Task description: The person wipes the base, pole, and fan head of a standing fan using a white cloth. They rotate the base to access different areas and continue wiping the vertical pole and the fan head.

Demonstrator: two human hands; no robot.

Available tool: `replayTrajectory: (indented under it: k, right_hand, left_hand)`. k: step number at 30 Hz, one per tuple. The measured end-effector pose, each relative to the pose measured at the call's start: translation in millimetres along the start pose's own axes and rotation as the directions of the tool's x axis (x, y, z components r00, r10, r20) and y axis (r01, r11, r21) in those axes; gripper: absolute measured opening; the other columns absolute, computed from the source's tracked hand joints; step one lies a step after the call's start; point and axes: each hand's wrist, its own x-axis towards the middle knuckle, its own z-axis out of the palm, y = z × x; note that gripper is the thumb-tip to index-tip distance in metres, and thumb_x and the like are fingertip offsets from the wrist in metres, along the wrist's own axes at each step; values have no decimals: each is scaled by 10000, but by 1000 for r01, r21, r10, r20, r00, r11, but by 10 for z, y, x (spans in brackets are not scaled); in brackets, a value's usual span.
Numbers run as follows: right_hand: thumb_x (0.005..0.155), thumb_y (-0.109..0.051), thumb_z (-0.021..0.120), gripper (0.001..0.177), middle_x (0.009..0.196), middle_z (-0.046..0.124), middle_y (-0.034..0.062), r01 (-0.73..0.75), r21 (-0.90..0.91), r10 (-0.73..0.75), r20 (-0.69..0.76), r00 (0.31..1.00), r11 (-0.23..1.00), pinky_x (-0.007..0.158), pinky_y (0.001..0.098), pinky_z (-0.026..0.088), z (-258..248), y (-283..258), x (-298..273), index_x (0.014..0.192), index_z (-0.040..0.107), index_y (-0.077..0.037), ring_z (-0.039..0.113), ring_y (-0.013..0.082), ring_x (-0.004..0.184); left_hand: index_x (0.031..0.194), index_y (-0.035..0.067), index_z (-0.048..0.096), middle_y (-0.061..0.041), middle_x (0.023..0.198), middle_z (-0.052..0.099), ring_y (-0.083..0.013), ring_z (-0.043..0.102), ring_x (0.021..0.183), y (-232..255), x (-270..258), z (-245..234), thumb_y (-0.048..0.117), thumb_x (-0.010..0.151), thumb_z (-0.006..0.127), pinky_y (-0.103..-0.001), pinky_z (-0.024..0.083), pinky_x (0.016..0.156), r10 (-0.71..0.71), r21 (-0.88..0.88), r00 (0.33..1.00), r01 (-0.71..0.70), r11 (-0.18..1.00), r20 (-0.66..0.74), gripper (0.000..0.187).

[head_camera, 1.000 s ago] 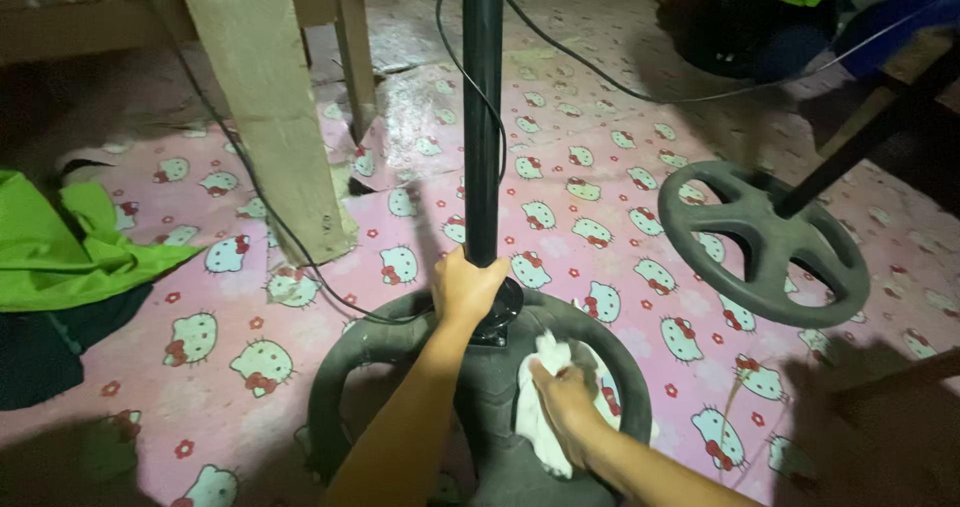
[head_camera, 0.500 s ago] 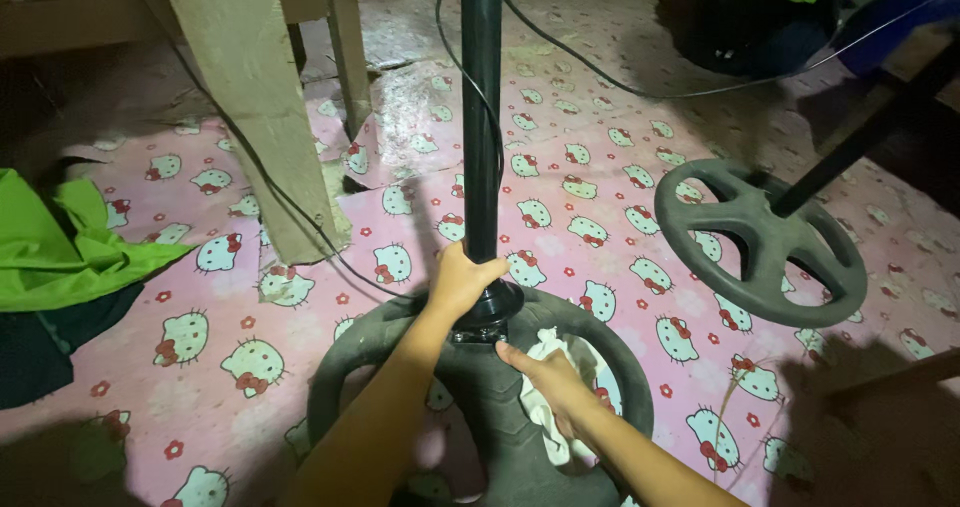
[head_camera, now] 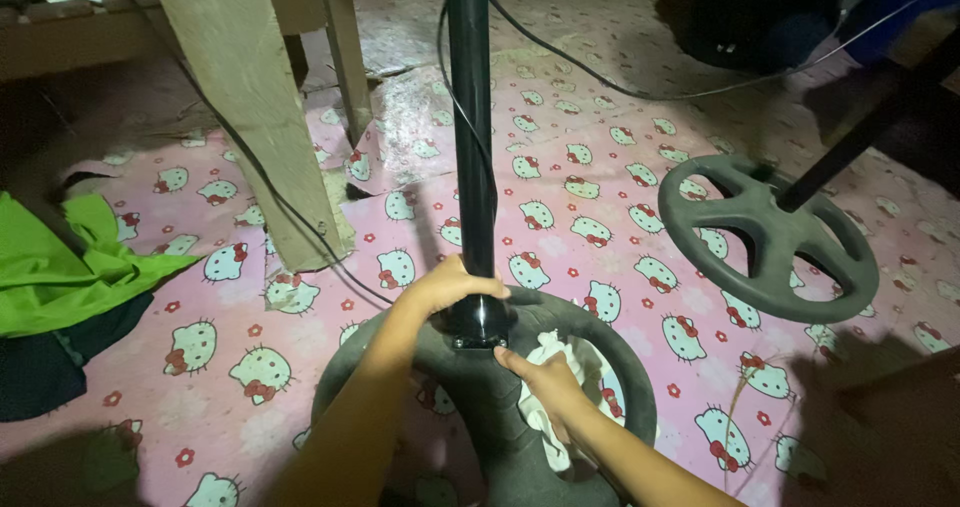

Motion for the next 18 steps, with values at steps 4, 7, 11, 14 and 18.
replayTrajectory:
  k: [4,7,11,14,18]
  right_hand:
    - [678,-510,857,1087,1334,555,360,23,-42,-22,13,1000,999,1058,560,477,-39,40,87,1354,359,181,563,386,1289]
    - [703,-483,863,1041,1321,540,375,48,-35,-47,25,999,998,1056,563,471,-61,42,127,1330,377,192,556,384,1277]
    - [681,-498,839,998,1288,635,433,116,-20,-115,73,991,993,1015,556,497,-78,-26,112,1246,518,259,603,452,1243]
    - [687,-469,849,1035,1438,487,325,114,-10,-113,102,988,993,1085,561,395,-131,-49,53,1395,397,137,450,360,1385]
    - [678,-520,828,1129,1459,474,341,98,-58,-93,85,992,993,1101,579,431,-98,-117,-13,1437,316,141,486,390,1396]
  left_hand:
    - [1225,9,644,-130,1176,683,-229,628,1116,10,-116,-120,411,600,937,-346,482,950,-150,174,957,108,979,249,799]
    - [1461,51,410,-164,1427,550,-286,521,1347,41,-316,-120,455,487,980,-377,429,1081,-310,404,929,209,891,202,1199]
    - [1524,76,363,-173,1488,472,-337,479,1382,195,-483,-13,483,442,964,-446,464,1052,-421,581,898,275,766,130,1303]
    - [1421,51,568,-176,1366,631,-331,622,1258,302,-527,77,501,443,916,-391,520,1000,-274,544,944,136,828,181,1132]
    - [1331,32,668,-196,1233,750,-324,701,1145,358,-631,71,457,512,829,-363,534,955,-68,545,984,-34,838,167,937]
